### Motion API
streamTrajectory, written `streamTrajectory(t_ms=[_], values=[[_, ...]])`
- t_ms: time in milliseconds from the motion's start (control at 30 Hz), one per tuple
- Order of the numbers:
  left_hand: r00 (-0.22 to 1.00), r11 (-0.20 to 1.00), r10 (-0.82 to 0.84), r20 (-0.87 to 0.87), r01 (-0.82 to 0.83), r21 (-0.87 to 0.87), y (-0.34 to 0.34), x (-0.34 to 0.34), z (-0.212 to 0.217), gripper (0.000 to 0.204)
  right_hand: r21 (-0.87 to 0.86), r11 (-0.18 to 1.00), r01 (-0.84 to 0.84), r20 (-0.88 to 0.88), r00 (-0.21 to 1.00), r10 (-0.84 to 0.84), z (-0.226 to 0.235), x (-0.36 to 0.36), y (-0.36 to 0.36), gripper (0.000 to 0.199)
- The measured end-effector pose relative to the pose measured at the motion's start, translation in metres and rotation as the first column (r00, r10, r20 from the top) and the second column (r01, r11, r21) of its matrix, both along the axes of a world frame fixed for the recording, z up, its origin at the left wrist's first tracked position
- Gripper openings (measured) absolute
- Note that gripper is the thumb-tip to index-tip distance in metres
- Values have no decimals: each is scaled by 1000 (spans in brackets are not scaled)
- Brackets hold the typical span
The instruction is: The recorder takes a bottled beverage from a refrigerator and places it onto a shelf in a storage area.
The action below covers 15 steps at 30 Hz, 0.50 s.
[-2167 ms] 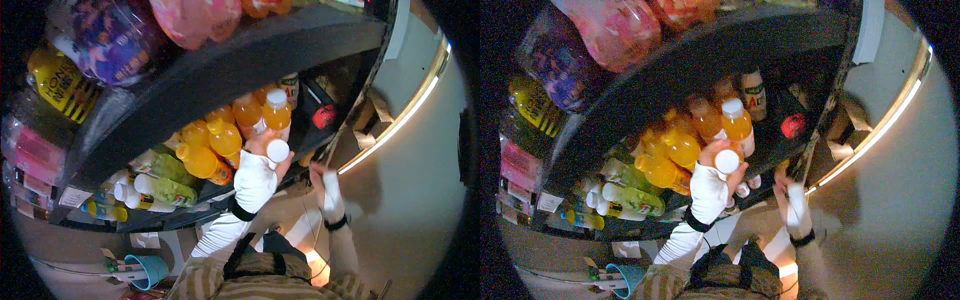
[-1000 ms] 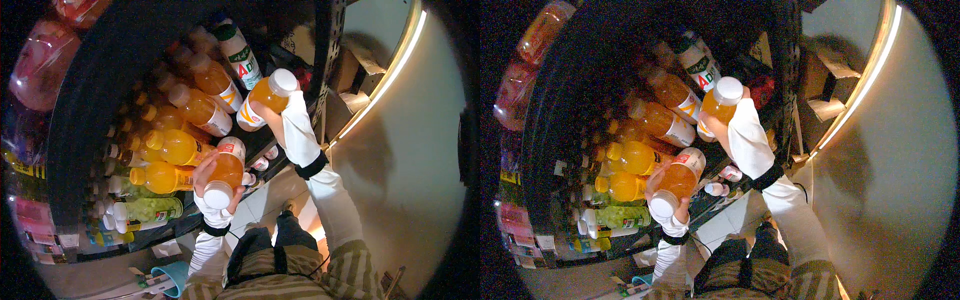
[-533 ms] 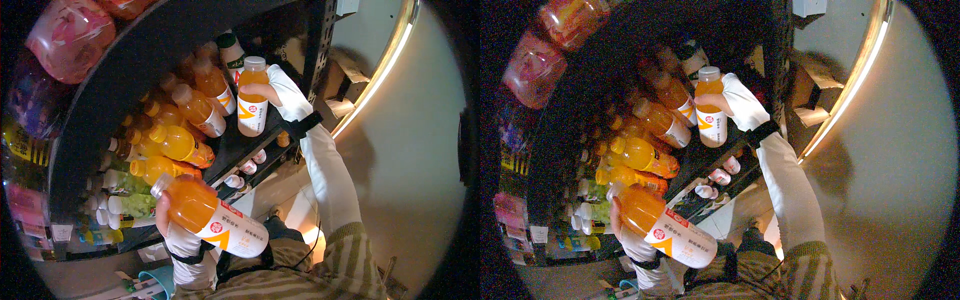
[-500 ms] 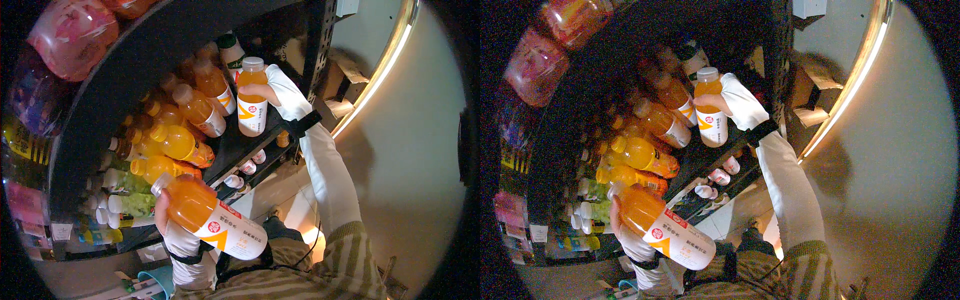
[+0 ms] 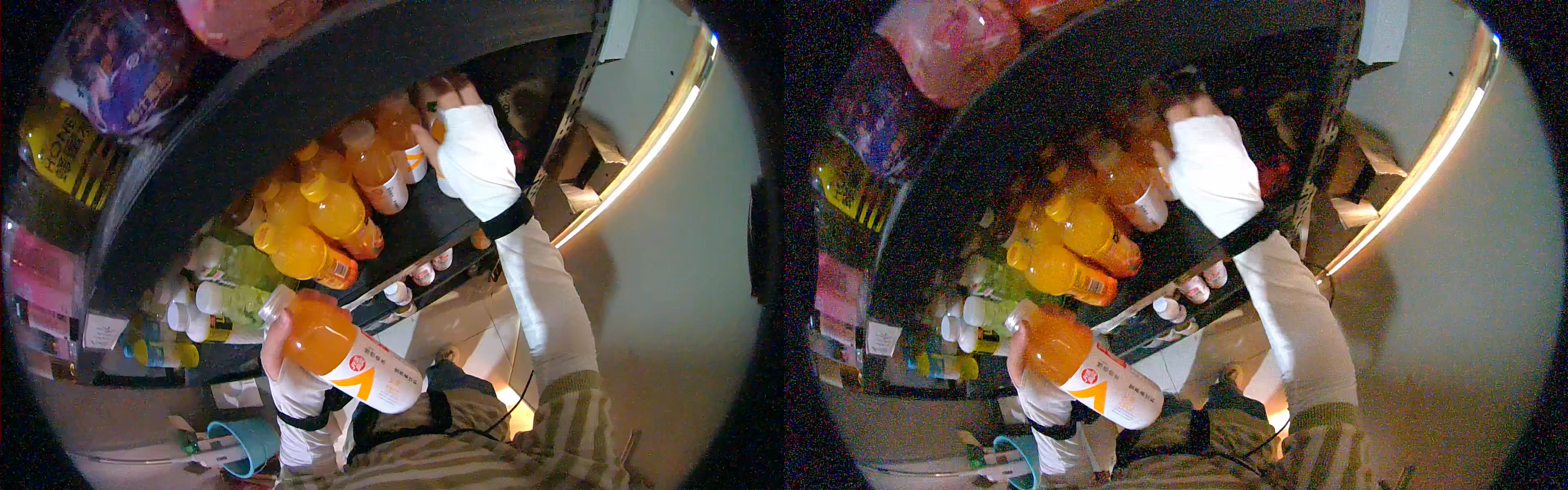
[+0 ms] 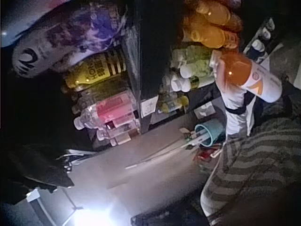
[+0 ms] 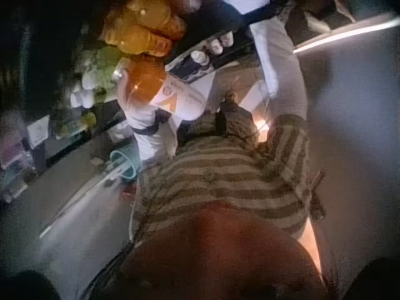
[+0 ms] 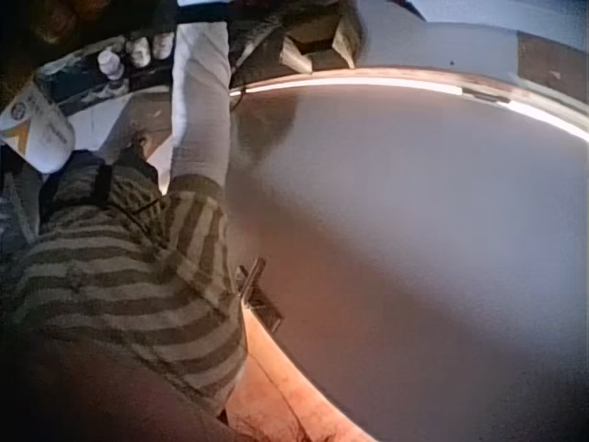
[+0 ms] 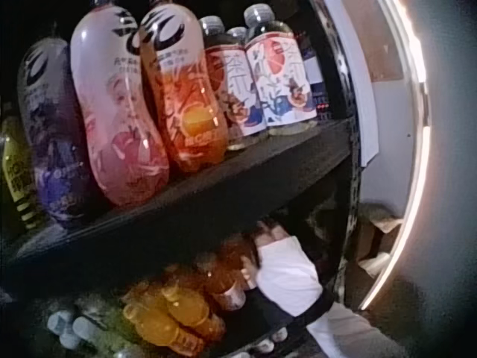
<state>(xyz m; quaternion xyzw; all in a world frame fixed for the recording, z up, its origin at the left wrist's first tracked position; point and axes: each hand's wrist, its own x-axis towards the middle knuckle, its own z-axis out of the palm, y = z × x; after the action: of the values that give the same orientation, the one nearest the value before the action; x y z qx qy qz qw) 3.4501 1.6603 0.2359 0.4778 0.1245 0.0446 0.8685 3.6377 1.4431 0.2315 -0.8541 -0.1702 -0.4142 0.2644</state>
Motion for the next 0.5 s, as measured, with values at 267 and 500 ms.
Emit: streamTrajectory(t_ms=[267, 500], values=[[999, 998, -47, -19, 48, 29, -12, -5, 7, 48, -86, 912, -401, -187, 906, 380, -10, 13, 54, 25], [990, 997, -65, -122, 60, -48, 1, -25, 0, 47, 598, 730, -332, 66, 928, 368, -49, -35, 35, 37]])
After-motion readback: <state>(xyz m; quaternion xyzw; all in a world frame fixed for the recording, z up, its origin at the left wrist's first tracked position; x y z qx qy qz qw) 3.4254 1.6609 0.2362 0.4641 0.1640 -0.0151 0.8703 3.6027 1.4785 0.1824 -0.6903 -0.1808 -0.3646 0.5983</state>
